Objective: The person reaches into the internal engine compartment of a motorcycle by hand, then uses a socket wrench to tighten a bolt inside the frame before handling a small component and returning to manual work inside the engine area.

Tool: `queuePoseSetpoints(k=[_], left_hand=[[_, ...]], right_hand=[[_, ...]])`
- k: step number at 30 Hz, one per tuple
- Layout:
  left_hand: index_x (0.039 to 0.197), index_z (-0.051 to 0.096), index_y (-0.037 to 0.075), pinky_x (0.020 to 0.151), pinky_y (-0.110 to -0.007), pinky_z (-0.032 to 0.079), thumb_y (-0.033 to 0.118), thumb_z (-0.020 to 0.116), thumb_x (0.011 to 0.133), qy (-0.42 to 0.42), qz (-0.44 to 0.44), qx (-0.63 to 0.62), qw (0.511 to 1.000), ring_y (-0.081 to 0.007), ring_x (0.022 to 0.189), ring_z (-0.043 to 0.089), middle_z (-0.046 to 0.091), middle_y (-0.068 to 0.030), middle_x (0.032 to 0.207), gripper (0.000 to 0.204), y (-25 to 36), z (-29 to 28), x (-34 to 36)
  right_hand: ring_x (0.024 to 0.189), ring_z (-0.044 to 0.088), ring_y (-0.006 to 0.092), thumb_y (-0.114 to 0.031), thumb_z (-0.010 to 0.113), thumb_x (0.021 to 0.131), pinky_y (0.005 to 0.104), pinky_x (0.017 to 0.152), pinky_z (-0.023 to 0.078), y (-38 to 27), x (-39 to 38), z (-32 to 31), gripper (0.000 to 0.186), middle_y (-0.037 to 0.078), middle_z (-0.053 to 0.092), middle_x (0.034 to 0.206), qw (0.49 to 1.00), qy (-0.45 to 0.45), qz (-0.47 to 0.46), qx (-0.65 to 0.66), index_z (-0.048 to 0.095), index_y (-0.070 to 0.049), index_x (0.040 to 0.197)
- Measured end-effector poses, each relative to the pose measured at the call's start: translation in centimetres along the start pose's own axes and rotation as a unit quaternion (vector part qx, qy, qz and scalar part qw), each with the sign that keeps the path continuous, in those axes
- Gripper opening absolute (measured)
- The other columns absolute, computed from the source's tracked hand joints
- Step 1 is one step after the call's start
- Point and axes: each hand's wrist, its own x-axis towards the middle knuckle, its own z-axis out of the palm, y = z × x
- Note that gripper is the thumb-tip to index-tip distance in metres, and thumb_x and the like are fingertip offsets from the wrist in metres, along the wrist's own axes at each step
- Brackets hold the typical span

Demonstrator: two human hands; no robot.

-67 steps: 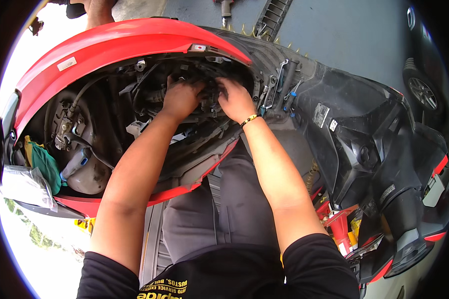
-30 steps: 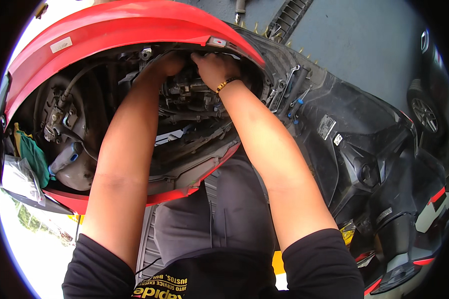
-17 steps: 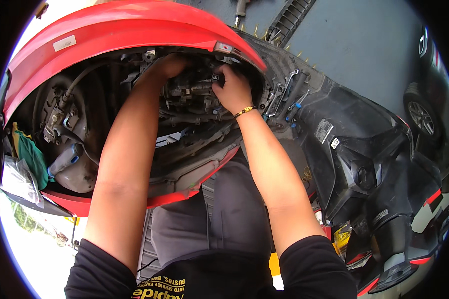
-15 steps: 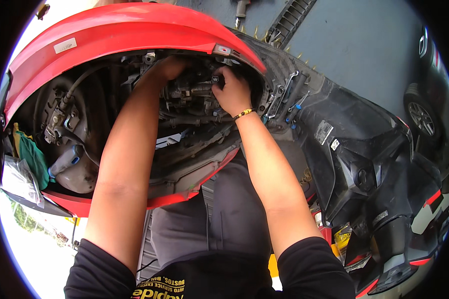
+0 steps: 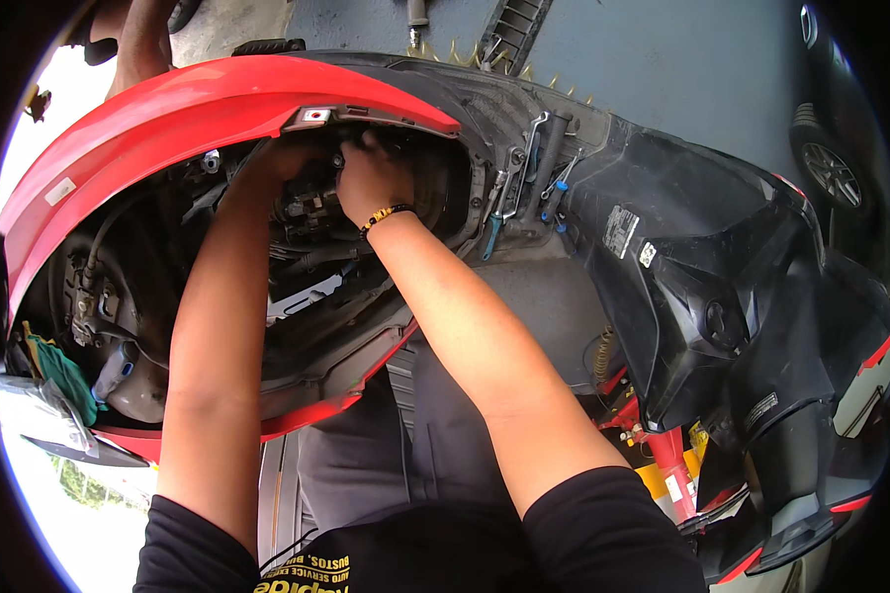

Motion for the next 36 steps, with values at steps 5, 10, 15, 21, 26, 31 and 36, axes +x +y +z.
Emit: queuePoseSetpoints(k=[5, 10, 15, 21, 26, 31, 36], left_hand=[[0.114, 0.066, 0.002, 0.088, -0.039, 0.049, 0.018, 0.065, 0.087, 0.094, -0.061, 0.014, 0.994, -0.0205, 0.101, 0.062, 0.068, -0.0086, 0.105, 0.031, 0.8, 0.2, 0.7], [0.114, 0.066, 0.002, 0.089, -0.039, 0.049, 0.018, 0.064, 0.087, 0.135, -0.036, 0.026, 0.99, -0.0211, 0.101, 0.062, 0.068, -0.0089, 0.105, 0.031, 1.2, -0.4, 0.6], [0.115, 0.065, 0.002, 0.089, -0.039, 0.048, 0.018, 0.063, 0.088, 0.167, -0.027, 0.021, 0.985, -0.0217, 0.101, 0.062, 0.068, -0.0093, 0.106, 0.031, 1.0, -0.7, -0.3], [0.116, 0.064, 0.002, 0.089, -0.04, 0.048, 0.018, 0.061, 0.089, 0.197, -0.028, 0.008, 0.98, -0.0224, 0.101, 0.062, 0.068, -0.0097, 0.106, 0.032, 0.6, -1.5, -1.3], [0.117, 0.064, 0.001, 0.09, -0.04, 0.048, 0.018, 0.06, 0.09, 0.209, -0.025, 0.003, 0.978, -0.023, 0.101, 0.062, 0.068, -0.0101, 0.107, 0.032, 0.6, -1.6, -1.6], [0.117, 0.063, 0.001, 0.09, -0.04, 0.048, 0.018, 0.058, 0.091, 0.221, -0.02, 0.001, 0.975, -0.0236, 0.101, 0.062, 0.068, -0.0105, 0.107, 0.032, 0.5, -1.8, -2.0], [0.118, 0.063, 0.001, 0.09, -0.04, 0.048, 0.018, 0.057, 0.092, 0.231, -0.014, -0.007, 0.973, -0.0242, 0.101, 0.062, 0.068, -0.0108, 0.107, 0.032, 0.2, -2.1, -2.3]], right_hand=[[0.104, 0.06, 0.0338, -0.016, 0.069, 0.076, 0.0459, 0.084, 0.05, 0.5, -0.5, 0.5, 0.019, 0.008, 0.065, 0.104, 1.0, 0.022, 0.008, 0.011, 0.066, -0.012, 0.095], [0.1, 0.06, 0.0325, -0.013, 0.072, 0.072, 0.0466, 0.086, 0.045, 0.9, -0.6, 0.5, 0.022, 0.008, 0.066, 0.092, 0.998, 0.047, -0.023, 0.038, 0.063, -0.011, 0.092], [0.095, 0.059, 0.0307, -0.015, 0.072, 0.072, 0.0466, 0.084, 0.044, 2.0, -1.5, 0.3, 0.021, 0.008, 0.064, 0.088, 0.994, 0.052, -0.059, 0.082, 0.06, -0.01, 0.089], [0.101, 0.06, 0.0295, -0.013, 0.074, 0.069, 0.0457, 0.086, 0.044, 1.0, -1.1, 0.2, 0.026, 0.009, 0.066, 0.095, 0.993, 0.063, -0.046, 0.092, 0.06, -0.009, 0.091], [0.102, 0.062, 0.0301, -0.011, 0.073, 0.069, 0.046, 0.086, 0.044, 1.1, -1.0, 1.0, 0.027, 0.009, 0.067, 0.099, 0.991, 0.097, -0.041, 0.084, 0.063, -0.01, 0.094], [0.094, 0.063, 0.0292, -0.011, 0.072, 0.071, 0.0453, 0.084, 0.044, 1.2, -1.1, 1.4, 0.026, 0.007, 0.068, 0.094, 0.994, 0.092, -0.026, 0.059, 0.067, -0.011, 0.096], [0.09, 0.062, 0.0303, -0.014, 0.072, 0.071, 0.0457, 0.082, 0.043, 1.5, -1.2, 1.5, 0.019, 0.008, 0.067, 0.086, 0.99, 0.107, -0.052, 0.076, 0.066, -0.011, 0.089]])
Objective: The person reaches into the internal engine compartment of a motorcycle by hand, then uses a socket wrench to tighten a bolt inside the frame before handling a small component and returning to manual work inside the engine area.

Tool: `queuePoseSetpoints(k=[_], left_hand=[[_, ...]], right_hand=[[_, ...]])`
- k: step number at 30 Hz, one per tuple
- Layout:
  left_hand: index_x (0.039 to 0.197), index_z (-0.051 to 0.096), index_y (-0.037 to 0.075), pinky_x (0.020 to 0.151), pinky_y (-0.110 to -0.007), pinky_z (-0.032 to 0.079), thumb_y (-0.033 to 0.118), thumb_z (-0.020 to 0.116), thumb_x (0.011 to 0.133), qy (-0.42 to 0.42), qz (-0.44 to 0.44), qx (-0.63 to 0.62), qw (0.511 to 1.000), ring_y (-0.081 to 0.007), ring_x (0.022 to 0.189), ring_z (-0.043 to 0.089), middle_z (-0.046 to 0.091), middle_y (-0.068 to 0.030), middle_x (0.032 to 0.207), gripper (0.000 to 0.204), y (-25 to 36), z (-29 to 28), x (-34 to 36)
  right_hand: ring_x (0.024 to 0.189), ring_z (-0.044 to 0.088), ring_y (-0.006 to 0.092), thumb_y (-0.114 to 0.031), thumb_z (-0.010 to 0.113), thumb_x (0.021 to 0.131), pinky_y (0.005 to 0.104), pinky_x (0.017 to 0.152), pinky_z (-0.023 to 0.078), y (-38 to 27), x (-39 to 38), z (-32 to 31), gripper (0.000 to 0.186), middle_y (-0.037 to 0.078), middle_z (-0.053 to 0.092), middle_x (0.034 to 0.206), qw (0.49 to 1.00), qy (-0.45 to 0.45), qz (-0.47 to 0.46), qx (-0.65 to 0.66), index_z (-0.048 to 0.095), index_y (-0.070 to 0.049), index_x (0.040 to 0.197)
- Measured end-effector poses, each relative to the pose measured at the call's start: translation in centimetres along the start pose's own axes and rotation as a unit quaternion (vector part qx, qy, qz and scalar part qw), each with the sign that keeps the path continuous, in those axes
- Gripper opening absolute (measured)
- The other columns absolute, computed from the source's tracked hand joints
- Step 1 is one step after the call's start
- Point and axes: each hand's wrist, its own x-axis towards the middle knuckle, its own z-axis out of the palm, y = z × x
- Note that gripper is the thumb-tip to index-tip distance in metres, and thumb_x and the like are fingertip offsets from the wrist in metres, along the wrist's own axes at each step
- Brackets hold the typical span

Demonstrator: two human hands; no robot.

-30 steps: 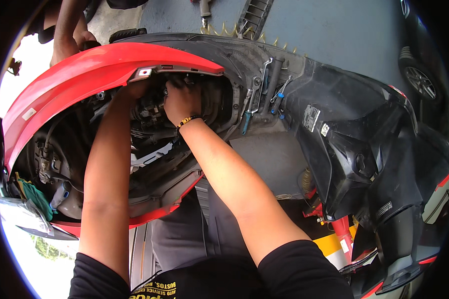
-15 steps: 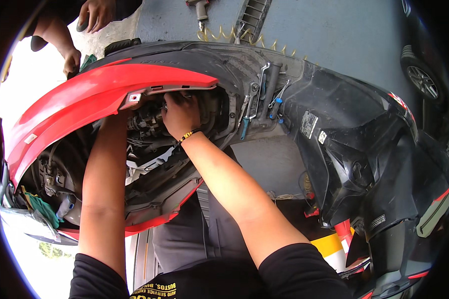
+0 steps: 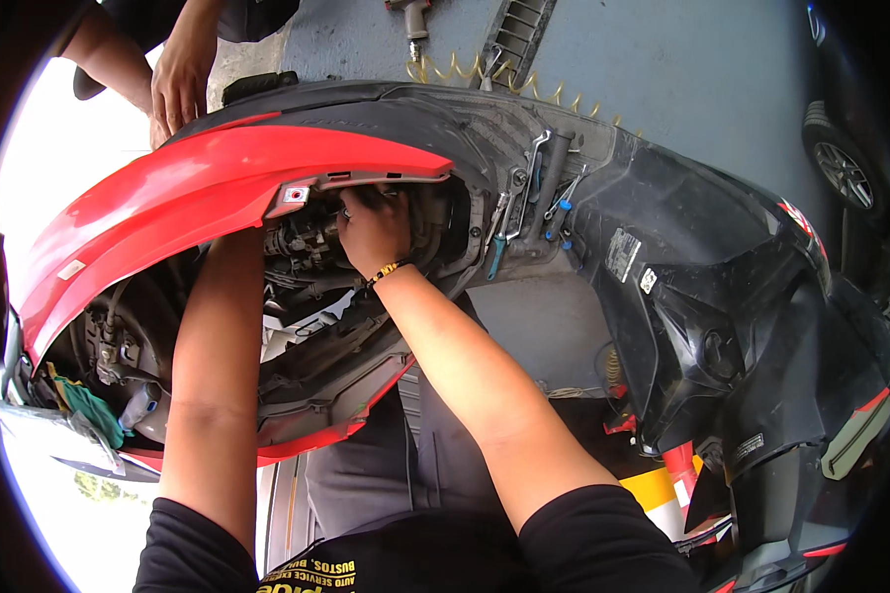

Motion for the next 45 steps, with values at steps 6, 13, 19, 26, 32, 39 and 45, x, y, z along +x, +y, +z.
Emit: queuePoseSetpoints(k=[6, 13, 19, 26, 32, 39, 45], left_hand=[[0.119, 0.062, 0.001, 0.091, -0.04, 0.048, 0.018, 0.055, 0.093, 0.011, 0.008, -0.004, 1.0, -0.0249, 0.101, 0.062, 0.068, -0.0113, 0.108, 0.032, -0.2, 0.0, -0.1], [0.12, 0.061, 0.0, 0.091, -0.04, 0.048, 0.019, 0.053, 0.094, 0.023, 0.016, -0.007, 1.0, -0.0257, 0.101, 0.062, 0.067, -0.0118, 0.108, 0.033, -0.4, -0.2, -0.2], [0.12, 0.061, 0.0, 0.091, -0.04, 0.047, 0.019, 0.052, 0.095, 0.04, 0.021, -0.004, 0.999, -0.0265, 0.101, 0.062, 0.067, -0.0122, 0.109, 0.033, -0.7, -0.3, -0.7], [0.121, 0.06, 0.0, 0.092, -0.04, 0.047, 0.019, 0.05, 0.096, 0.064, 0.044, 0.014, 0.997, -0.0273, 0.101, 0.062, 0.067, -0.0127, 0.109, 0.034, -0.8, 1.6, -1.7], [0.122, 0.059, -0.001, 0.092, -0.04, 0.047, 0.019, 0.048, 0.097, 0.081, 0.066, 0.031, 0.994, -0.028, 0.101, 0.063, 0.067, -0.0132, 0.11, 0.034, -1.0, 2.4, -1.7], [0.123, 0.058, -0.001, 0.093, -0.04, 0.047, 0.019, 0.046, 0.098, 0.094, 0.092, 0.046, 0.99, -0.0288, 0.101, 0.063, 0.067, -0.0137, 0.11, 0.034, -1.6, 3.2, -1.3], [0.124, 0.058, -0.001, 0.093, -0.041, 0.047, 0.019, 0.044, 0.099, 0.099, 0.116, 0.058, 0.987, -0.0295, 0.101, 0.063, 0.067, -0.0141, 0.111, 0.035, -1.8, 4.5, -0.8]], right_hand=[[0.095, 0.062, 0.0282, -0.011, 0.072, 0.069, 0.0455, 0.083, 0.042, 0.4, -0.4, 0.0, 0.027, 0.005, 0.069, 0.093, 1.0, 0.007, -0.005, -0.006, 0.067, -0.015, 0.095], [0.094, 0.062, 0.0269, -0.011, 0.071, 0.069, 0.0435, 0.082, 0.041, 0.1, -0.2, 0.1, 0.027, 0.003, 0.07, 0.092, 1.0, 0.012, -0.011, -0.013, 0.068, -0.015, 0.095], [0.095, 0.062, 0.0257, -0.012, 0.07, 0.069, 0.0439, 0.087, 0.04, 0.4, -0.4, 0.1, 0.021, 0.002, 0.071, 0.091, 1.0, 0.005, -0.012, 0.024, 0.069, -0.016, 0.09], [0.098, 0.062, 0.0267, -0.018, 0.07, 0.072, 0.0451, 0.096, 0.038, 0.3, -0.2, -0.7, 0.02, 0.005, 0.07, 0.095, 0.998, -0.031, -0.035, 0.031, 0.07, -0.015, 0.092], [0.098, 0.062, 0.0311, -0.024, 0.069, 0.075, 0.0502, 0.097, 0.039, -2.2, -0.3, 0.8, 0.025, 0.01, 0.069, 0.096, 0.993, -0.057, 0.052, -0.085, 0.07, -0.01, 0.096], [0.097, 0.062, 0.0334, -0.022, 0.067, 0.077, 0.054, 0.099, 0.036, -2.2, -0.6, 1.9, 0.026, 0.012, 0.066, 0.102, 0.992, -0.003, 0.063, -0.106, 0.068, -0.009, 0.099], [0.106, 0.059, 0.0348, -0.015, 0.065, 0.074, 0.0515, 0.1, 0.037, -2.4, -0.7, 0.8, 0.023, 0.013, 0.069, 0.101, 0.995, -0.057, 0.061, -0.054, 0.072, -0.01, 0.095]])
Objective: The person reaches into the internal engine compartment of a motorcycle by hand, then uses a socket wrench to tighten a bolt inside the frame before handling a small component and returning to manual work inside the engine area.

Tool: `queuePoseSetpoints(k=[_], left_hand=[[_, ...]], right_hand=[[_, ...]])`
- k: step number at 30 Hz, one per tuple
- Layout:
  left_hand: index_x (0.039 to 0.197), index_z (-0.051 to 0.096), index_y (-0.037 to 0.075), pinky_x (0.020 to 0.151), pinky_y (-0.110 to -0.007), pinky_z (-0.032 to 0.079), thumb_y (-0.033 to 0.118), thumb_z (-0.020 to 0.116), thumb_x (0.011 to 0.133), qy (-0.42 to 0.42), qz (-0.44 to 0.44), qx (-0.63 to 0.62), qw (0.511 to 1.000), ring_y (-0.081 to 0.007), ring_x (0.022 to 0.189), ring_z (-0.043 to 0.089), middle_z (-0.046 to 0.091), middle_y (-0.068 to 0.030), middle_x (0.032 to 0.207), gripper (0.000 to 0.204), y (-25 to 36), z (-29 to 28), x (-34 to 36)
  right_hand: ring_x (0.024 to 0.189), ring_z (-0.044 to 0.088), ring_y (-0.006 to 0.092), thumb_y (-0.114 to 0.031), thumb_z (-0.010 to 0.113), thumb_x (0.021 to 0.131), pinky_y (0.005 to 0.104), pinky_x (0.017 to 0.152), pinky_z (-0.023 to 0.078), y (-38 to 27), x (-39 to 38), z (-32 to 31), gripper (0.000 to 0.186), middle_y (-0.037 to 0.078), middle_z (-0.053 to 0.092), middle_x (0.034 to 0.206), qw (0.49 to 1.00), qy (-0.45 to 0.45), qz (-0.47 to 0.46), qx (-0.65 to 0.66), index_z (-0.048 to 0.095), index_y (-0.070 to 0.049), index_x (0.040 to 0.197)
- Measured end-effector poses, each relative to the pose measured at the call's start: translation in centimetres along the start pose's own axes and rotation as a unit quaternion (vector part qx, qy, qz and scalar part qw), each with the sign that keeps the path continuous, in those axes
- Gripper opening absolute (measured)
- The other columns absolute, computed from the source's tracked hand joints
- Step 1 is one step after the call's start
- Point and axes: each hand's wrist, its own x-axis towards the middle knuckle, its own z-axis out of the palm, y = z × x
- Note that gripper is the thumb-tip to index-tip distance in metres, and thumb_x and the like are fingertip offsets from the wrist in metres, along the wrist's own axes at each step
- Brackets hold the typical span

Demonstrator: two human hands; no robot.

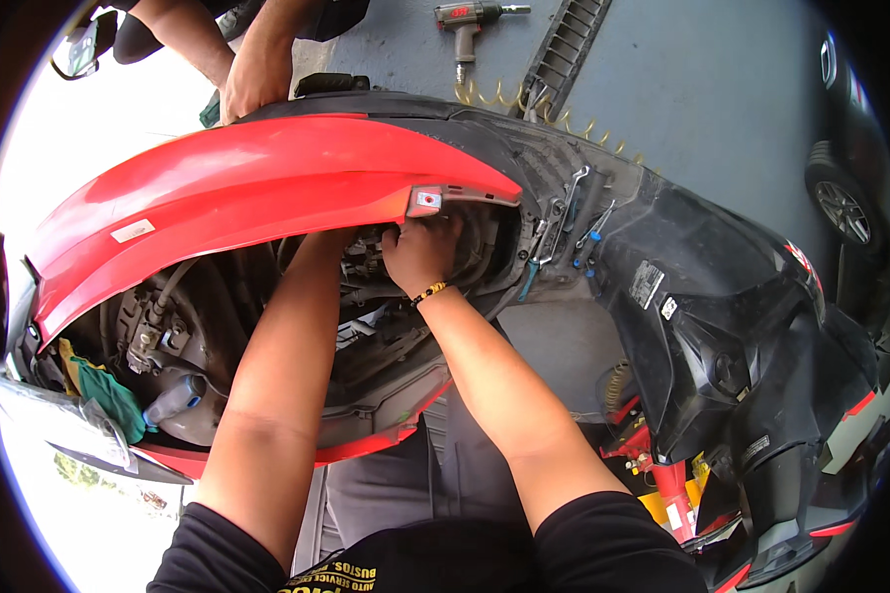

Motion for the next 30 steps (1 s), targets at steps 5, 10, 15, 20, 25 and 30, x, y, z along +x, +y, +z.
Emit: queuePoseSetpoints(k=[5, 10, 15, 20, 25, 30], left_hand=[[0.124, 0.057, -0.001, 0.093, -0.041, 0.047, 0.02, 0.043, 0.1, -0.001, 0.01, 0.009, 1.0, -0.0301, 0.101, 0.063, 0.067, -0.0145, 0.111, 0.035, 0.3, 0.3, 0.6], [0.125, 0.056, -0.002, 0.094, -0.041, 0.046, 0.02, 0.042, 0.101, -0.01, 0.017, 0.008, 1.0, -0.0307, 0.101, 0.063, 0.067, -0.0149, 0.111, 0.036, 0.5, 0.4, 0.7], [0.126, 0.056, -0.002, 0.094, -0.041, 0.046, 0.02, 0.04, 0.101, -0.016, 0.03, 0.002, 0.999, -0.0313, 0.101, 0.063, 0.067, -0.0152, 0.112, 0.036, 0.5, -0.1, 0.8], [0.126, 0.055, -0.002, 0.094, -0.041, 0.046, 0.02, 0.039, 0.102, 0.003, 0.053, -0.012, 0.999, -0.0319, 0.101, 0.063, 0.066, -0.0156, 0.112, 0.037, -0.1, -0.7, -0.3], [0.127, 0.053, -0.004, 0.097, -0.042, 0.044, 0.02, 0.031, 0.105, -0.051, 0.08, 0.184, 0.978, -0.0357, 0.104, 0.062, 0.065, -0.0191, 0.115, 0.04, -1.0, -1.2, -0.9], [0.112, 0.067, 0.003, 0.094, -0.04, 0.044, 0.029, 0.037, 0.101, -0.052, -0.022, -0.036, 0.998, -0.0324, 0.106, 0.063, 0.068, -0.0176, 0.112, 0.041, 1.3, -1.9, -2.0]], right_hand=[[0.108, 0.058, 0.0355, -0.015, 0.066, 0.074, 0.0496, 0.096, 0.041, 0.6, 0.3, -0.5, 0.027, 0.012, 0.068, 0.101, 0.998, -0.005, -0.063, -0.006, 0.071, -0.01, 0.1], [0.108, 0.057, 0.0399, -0.021, 0.071, 0.078, 0.049, 0.098, 0.039, 2.7, 0.9, -2.3, 0.041, 0.018, 0.063, 0.113, 0.991, -0.047, -0.081, 0.093, 0.059, -0.008, 0.115], [0.115, 0.054, 0.0362, -0.014, 0.071, 0.081, 0.0436, 0.1, 0.042, 3.2, 0.5, -3.1, 0.035, 0.015, 0.064, 0.113, 0.988, -0.103, -0.082, 0.083, 0.064, -0.007, 0.114], [0.1, 0.061, 0.0333, -0.014, 0.072, 0.079, 0.0429, 0.086, 0.049, 1.3, 1.1, -3.5, 0.027, 0.011, 0.064, 0.108, 0.989, 0.041, -0.132, 0.055, 0.068, -0.011, 0.105], [0.096, 0.063, 0.0325, -0.014, 0.071, 0.08, 0.0422, 0.083, 0.052, 1.6, 2.0, -2.5, 0.029, 0.01, 0.066, 0.105, 0.991, 0.032, -0.127, 0.039, 0.067, -0.011, 0.109], [0.097, 0.062, 0.0322, -0.007, 0.066, 0.078, 0.0426, 0.083, 0.052, 1.8, 2.7, -3.0, 0.022, 0.011, 0.063, 0.099, 0.985, -0.019, -0.169, -0.001, 0.064, -0.009, 0.099]])
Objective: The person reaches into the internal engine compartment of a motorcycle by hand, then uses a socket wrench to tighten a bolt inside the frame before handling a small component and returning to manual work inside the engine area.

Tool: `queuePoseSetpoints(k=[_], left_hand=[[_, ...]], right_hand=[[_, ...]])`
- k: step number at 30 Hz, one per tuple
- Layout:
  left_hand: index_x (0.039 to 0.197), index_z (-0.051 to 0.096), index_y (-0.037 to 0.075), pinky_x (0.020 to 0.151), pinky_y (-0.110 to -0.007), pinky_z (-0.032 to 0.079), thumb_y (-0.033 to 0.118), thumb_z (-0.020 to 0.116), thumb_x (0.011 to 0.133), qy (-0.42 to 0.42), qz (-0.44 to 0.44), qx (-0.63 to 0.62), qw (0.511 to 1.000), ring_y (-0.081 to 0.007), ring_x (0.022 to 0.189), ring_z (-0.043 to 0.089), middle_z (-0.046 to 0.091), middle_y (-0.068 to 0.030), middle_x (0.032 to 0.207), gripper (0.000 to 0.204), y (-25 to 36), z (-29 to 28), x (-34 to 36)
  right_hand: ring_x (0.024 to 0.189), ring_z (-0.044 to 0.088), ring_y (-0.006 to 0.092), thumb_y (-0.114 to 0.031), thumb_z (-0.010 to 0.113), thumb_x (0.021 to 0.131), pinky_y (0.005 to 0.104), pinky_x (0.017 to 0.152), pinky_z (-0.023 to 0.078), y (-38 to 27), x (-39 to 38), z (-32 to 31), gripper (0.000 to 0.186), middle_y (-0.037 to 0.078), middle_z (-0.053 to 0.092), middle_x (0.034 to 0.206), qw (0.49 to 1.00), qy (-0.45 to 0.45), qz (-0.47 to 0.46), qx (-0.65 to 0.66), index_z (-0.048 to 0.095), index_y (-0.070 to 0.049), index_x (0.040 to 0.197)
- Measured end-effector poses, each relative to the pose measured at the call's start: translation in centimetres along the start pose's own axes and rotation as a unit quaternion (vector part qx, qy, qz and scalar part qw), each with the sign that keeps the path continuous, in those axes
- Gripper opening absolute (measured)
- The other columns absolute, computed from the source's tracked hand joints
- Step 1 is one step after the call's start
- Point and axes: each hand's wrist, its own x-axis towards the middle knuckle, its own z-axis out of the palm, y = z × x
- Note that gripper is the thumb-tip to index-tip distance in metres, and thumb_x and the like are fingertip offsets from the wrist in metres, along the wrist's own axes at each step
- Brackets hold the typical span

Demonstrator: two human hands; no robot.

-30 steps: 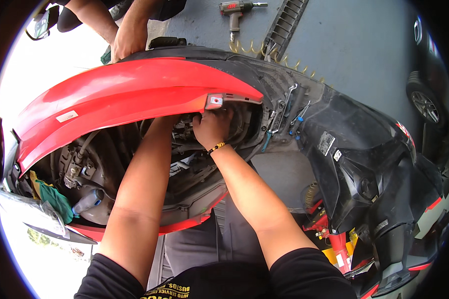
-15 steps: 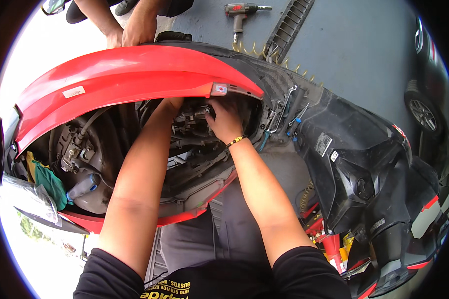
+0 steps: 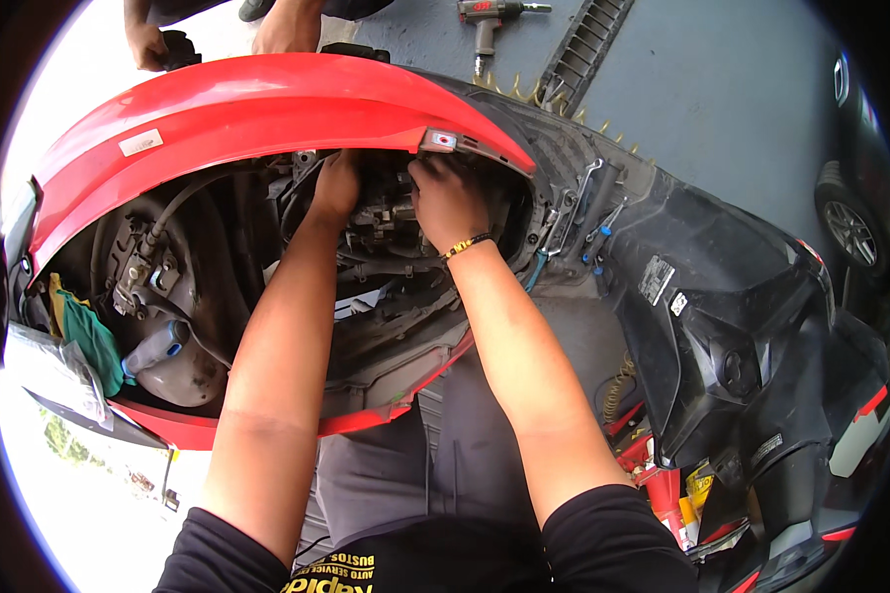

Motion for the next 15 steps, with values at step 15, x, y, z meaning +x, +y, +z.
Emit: queuePoseSetpoints(k=[15], left_hand=[[0.112, 0.062, 0.001, 0.094, -0.048, 0.044, 0.022, 0.037, 0.096, -0.01, -0.088, -0.021, 0.996, -0.0484, 0.112, 0.055, 0.062, -0.0312, 0.113, 0.036, -2.2, 1.3, 2.0]], right_hand=[[0.095, 0.065, 0.033, -0.011, 0.066, 0.081, 0.0438, 0.074, 0.055, -0.6, 0.1, 0.1, 0.023, 0.007, 0.064, 0.109, 0.997, -0.049, 0.044, 0.028, 0.066, -0.013, 0.103]])
